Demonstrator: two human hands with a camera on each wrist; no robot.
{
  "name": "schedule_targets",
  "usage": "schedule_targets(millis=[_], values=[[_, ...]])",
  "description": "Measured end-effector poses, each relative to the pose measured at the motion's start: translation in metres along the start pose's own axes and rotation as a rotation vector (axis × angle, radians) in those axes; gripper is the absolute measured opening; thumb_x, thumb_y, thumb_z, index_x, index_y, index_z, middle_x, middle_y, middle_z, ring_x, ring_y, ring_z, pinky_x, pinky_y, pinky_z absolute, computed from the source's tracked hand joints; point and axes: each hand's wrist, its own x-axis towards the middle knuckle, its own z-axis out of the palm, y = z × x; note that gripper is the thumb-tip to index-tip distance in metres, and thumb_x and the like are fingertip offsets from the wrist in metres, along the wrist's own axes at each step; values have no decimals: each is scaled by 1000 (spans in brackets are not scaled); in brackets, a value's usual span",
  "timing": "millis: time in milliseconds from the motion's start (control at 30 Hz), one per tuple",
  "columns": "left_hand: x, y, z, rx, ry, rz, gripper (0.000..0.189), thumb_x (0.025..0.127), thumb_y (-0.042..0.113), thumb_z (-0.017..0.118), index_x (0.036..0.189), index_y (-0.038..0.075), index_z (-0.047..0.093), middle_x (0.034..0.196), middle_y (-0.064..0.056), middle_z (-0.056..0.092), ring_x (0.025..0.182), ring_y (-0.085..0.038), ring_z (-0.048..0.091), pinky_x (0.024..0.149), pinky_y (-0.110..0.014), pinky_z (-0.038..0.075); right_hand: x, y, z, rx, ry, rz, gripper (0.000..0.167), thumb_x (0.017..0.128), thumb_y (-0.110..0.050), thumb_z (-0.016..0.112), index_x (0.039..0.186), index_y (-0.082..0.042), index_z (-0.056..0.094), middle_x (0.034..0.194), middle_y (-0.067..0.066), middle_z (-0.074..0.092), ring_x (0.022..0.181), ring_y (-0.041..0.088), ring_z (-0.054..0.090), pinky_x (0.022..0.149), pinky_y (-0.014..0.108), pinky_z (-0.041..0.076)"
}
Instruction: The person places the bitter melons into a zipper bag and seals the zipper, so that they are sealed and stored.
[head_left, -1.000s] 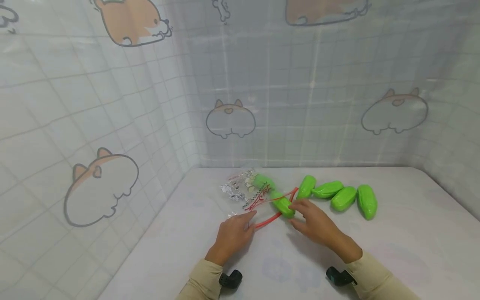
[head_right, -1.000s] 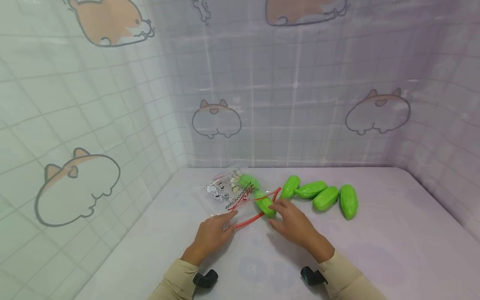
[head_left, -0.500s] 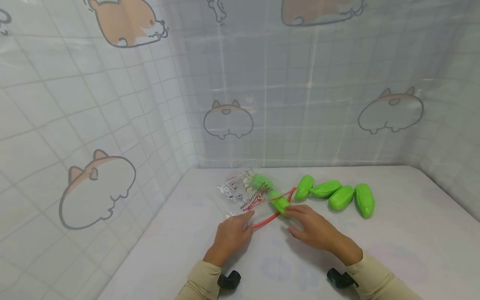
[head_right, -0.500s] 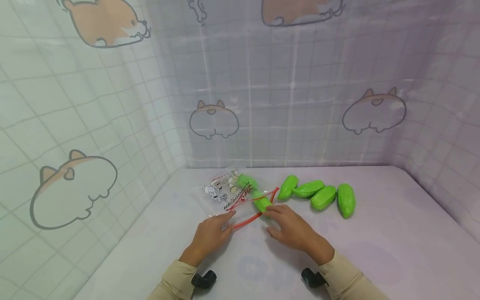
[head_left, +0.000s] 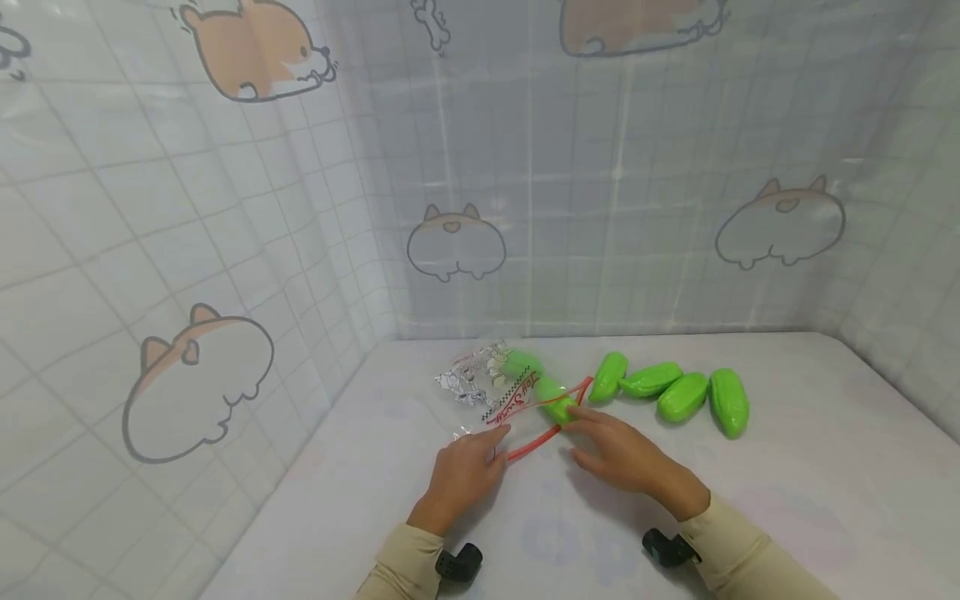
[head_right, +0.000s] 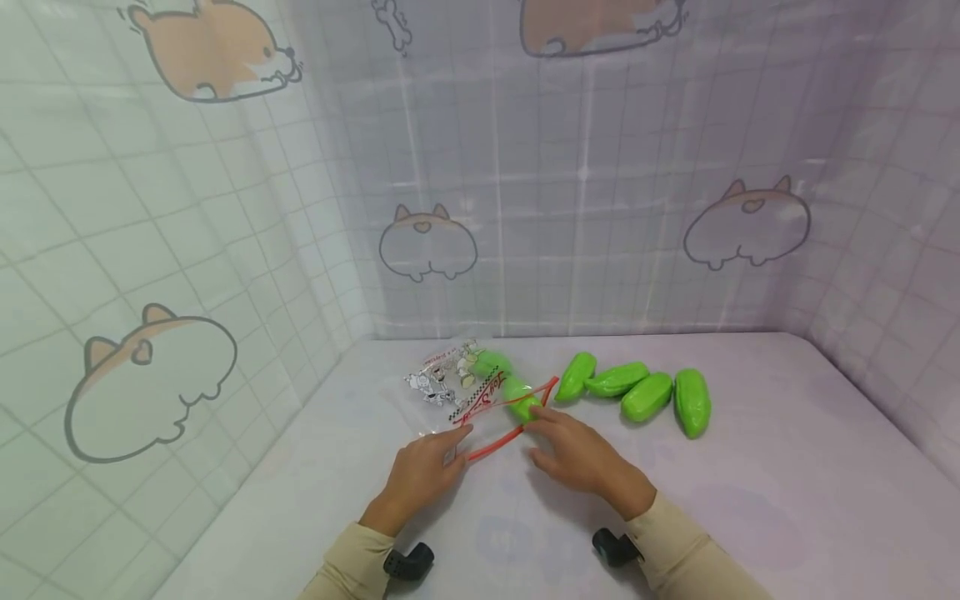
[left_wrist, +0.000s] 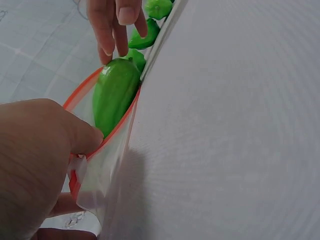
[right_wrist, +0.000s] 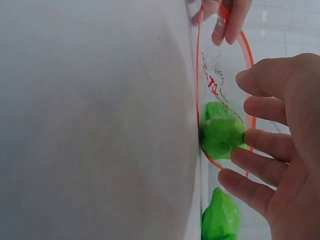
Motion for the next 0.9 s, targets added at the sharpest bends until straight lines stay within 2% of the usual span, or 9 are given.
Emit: schedule_targets(millis=[300, 600, 900], values=[[-1, 1, -1, -3, -13, -9, 39, 92, 25, 70, 131, 18, 69, 119, -2, 72, 105, -24, 70, 75, -43, 58, 9, 0, 6, 14, 10, 18, 31, 92, -16, 71, 120, -1, 71, 142, 22, 54, 130, 39, 52, 102, 54, 44], [2, 3, -2, 14, -23, -3, 39, 92, 26, 70, 131, 19, 69, 116, -2, 73, 99, -23, 71, 70, -40, 57, 12, -2, 3, -38, 3, 25, 29, 92, -15, 72, 117, -1, 71, 140, 23, 55, 128, 39, 54, 101, 53, 46], [1, 2, 0, 16, -26, -20, 40, 92, 27, 69, 131, 18, 69, 118, -1, 72, 104, -23, 70, 75, -42, 57, 8, -8, 2, -90, -14, -46, 28, 91, -12, 72, 117, -1, 70, 130, 17, 63, 118, 33, 62, 95, 48, 51]])
